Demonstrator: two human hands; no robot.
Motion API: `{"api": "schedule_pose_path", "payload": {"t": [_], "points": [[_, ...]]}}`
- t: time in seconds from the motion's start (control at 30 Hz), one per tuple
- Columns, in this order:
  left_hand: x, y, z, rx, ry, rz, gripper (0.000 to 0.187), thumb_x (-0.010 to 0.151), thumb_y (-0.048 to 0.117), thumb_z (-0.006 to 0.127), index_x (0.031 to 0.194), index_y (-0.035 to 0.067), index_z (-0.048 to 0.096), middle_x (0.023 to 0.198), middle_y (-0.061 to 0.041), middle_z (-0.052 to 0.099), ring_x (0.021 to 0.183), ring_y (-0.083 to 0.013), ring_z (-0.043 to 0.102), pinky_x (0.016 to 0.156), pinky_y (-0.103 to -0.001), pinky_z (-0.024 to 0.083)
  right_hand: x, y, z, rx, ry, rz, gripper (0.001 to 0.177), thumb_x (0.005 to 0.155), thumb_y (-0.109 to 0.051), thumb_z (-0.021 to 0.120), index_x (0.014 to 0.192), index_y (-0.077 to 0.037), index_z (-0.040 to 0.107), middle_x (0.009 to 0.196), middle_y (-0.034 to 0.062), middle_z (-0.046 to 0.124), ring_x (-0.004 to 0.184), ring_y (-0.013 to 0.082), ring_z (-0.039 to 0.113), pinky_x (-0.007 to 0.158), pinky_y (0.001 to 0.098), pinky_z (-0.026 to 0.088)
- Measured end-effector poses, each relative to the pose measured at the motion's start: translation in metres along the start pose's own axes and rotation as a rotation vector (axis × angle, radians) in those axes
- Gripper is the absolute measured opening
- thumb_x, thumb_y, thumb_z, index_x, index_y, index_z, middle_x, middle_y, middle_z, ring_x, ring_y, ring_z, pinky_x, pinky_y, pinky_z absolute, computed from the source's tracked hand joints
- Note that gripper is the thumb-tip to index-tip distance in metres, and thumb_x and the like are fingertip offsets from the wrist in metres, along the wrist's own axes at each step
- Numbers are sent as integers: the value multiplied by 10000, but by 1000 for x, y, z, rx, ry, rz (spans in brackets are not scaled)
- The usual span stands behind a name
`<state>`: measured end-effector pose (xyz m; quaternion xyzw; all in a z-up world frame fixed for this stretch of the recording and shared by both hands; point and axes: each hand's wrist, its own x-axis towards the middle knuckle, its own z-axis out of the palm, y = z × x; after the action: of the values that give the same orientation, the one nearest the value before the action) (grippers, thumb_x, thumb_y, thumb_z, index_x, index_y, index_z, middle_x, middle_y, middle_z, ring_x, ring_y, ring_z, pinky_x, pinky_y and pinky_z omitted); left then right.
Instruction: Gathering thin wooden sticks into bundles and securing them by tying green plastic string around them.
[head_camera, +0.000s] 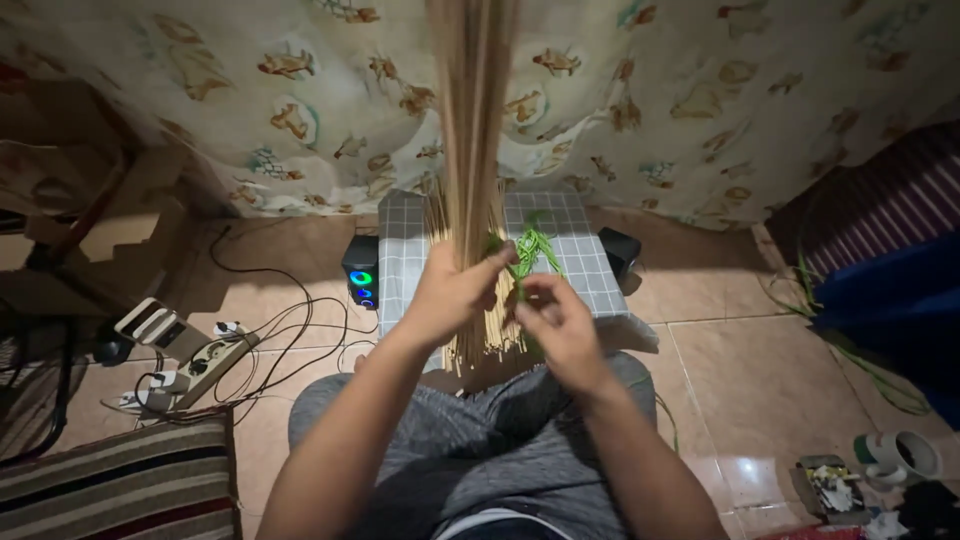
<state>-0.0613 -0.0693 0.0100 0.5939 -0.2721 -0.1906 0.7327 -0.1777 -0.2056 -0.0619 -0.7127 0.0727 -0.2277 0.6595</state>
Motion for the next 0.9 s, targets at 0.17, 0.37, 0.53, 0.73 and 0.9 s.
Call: {"api": "schedule_pose_path", "payload": {"t": [0.17,0.37,0.53,0.73,0.9], "points": [[10,12,-12,-93,88,34,250,1008,230,651,940,1,725,472,-10,538,365,-99,514,378,-246,445,17,8,15,563,120,-30,278,974,34,563,1208,-78,463,770,78,611,383,58,491,377,191,439],[13,-9,-7,-314,169,45,284,1034,236,608,1044,-31,704,475,0,436,388,-95,445,418,-241,437,19,15,-12,-25,-50,66,393,835,-27,749,1213,15,651,1107,215,686,941,314,672,857,442,565],[13,-33,27,-160,313,-150,352,953,367,695,852,31,677,520,-90,569,400,-180,589,380,-340,492,20,-4,0,-324,-358,-10,443,700,-29,826,1085,118,664,1043,306,747,965,403,708,805,543,550],[2,-43,52,-171,262,-141,383,974,337,693,765,17,656,536,-101,581,436,-188,607,419,-323,511,4,56,-6,14,-350,191,310,770,52,714,1061,-42,765,998,85,794,901,197,688,777,380,580],[-7,-53,58,-136,134,-100,329,997,216,682,742,9,677,477,-106,569,415,-211,608,422,-346,533,-8,14,3,-51,-174,179,110,774,43,752,770,-56,703,742,79,790,732,181,654,621,310,549]]}}
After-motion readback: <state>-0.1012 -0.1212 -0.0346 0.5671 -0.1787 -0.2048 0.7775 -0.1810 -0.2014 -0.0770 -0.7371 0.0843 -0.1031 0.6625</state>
